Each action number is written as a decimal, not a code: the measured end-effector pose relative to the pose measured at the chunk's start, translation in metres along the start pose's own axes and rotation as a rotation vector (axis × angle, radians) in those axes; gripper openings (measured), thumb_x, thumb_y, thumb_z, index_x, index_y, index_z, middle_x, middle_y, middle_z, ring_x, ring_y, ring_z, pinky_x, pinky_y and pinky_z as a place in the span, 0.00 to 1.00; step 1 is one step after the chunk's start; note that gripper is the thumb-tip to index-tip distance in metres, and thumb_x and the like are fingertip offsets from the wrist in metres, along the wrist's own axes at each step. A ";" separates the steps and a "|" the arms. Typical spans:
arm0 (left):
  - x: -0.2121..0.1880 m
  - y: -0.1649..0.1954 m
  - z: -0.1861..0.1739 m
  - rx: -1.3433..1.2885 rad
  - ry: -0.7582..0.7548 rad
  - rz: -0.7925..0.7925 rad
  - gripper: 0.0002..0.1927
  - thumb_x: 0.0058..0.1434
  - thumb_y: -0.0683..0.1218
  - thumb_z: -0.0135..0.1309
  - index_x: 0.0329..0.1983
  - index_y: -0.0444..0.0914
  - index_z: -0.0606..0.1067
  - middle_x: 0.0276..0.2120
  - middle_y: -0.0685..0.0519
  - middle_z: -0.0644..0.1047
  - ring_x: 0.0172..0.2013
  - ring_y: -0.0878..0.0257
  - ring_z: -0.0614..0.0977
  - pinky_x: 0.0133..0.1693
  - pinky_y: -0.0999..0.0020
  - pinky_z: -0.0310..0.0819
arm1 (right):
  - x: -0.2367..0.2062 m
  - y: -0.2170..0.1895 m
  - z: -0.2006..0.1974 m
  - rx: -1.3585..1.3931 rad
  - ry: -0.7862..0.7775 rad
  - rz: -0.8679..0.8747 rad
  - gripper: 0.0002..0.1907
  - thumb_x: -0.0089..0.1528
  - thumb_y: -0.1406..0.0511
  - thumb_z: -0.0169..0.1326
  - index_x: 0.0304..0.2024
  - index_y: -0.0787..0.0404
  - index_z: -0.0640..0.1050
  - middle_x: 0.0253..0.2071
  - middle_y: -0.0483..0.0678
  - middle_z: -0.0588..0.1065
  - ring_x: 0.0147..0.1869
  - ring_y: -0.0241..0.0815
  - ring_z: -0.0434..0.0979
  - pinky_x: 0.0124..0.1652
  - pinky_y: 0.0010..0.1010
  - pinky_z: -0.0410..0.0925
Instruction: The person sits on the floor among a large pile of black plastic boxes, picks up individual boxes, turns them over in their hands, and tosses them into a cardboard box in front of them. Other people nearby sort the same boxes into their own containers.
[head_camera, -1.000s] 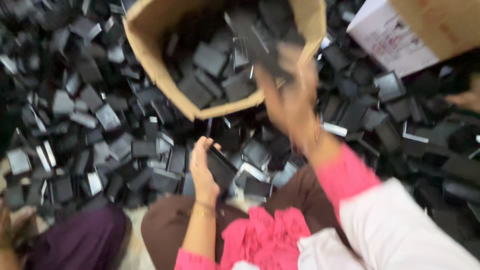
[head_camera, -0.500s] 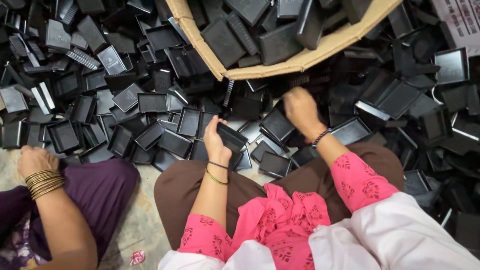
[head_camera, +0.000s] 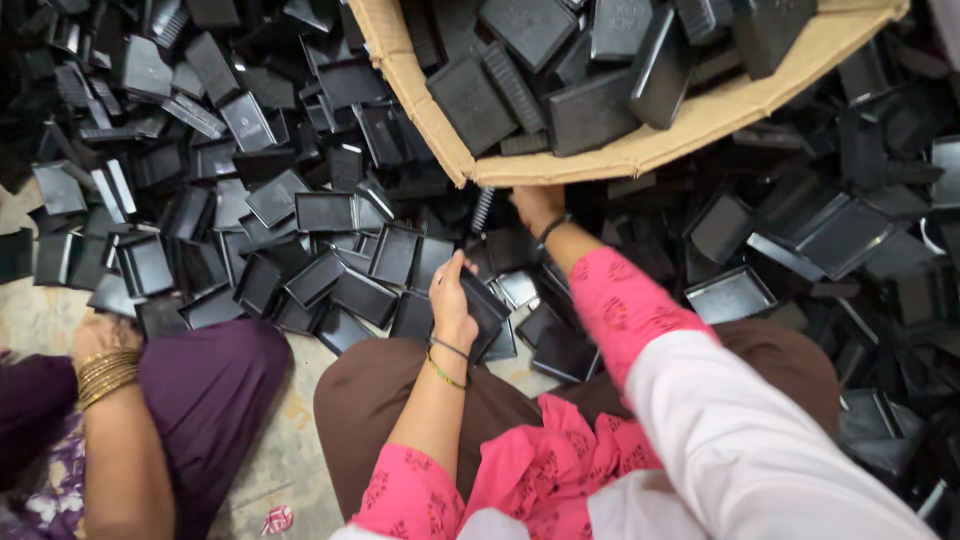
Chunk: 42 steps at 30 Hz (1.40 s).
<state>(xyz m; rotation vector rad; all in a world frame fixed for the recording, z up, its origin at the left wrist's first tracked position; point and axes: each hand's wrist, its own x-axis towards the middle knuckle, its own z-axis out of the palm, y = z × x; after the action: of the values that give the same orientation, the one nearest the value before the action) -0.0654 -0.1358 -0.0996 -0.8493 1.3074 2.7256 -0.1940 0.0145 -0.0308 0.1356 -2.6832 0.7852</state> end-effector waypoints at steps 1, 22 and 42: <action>0.001 -0.001 0.002 -0.001 -0.033 -0.018 0.08 0.64 0.48 0.58 0.37 0.37 0.78 0.30 0.55 0.78 0.32 0.66 0.78 0.36 0.71 0.72 | -0.002 0.006 -0.003 0.062 -0.079 -0.005 0.18 0.68 0.57 0.42 0.44 0.61 0.79 0.47 0.60 0.79 0.56 0.62 0.77 0.56 0.51 0.68; -0.007 0.036 0.002 0.035 -0.085 0.066 0.15 0.63 0.55 0.60 0.33 0.38 0.75 0.30 0.53 0.76 0.31 0.63 0.77 0.34 0.67 0.72 | -0.109 0.011 -0.012 -0.178 -0.400 -0.159 0.22 0.64 0.63 0.60 0.59 0.61 0.74 0.45 0.60 0.79 0.48 0.59 0.82 0.46 0.48 0.73; -0.122 0.032 0.045 -0.024 -0.352 0.033 0.43 0.69 0.72 0.30 0.60 0.32 0.74 0.51 0.46 0.79 0.50 0.59 0.80 0.56 0.64 0.74 | -0.220 -0.049 -0.161 0.819 -0.153 -0.001 0.34 0.58 0.62 0.68 0.63 0.67 0.72 0.53 0.57 0.78 0.55 0.42 0.79 0.53 0.30 0.72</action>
<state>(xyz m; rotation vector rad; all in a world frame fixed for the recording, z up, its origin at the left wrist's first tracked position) 0.0099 -0.0970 0.0037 -0.3263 1.2255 2.7509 0.0688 0.0588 0.0446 0.3990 -2.3110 1.8836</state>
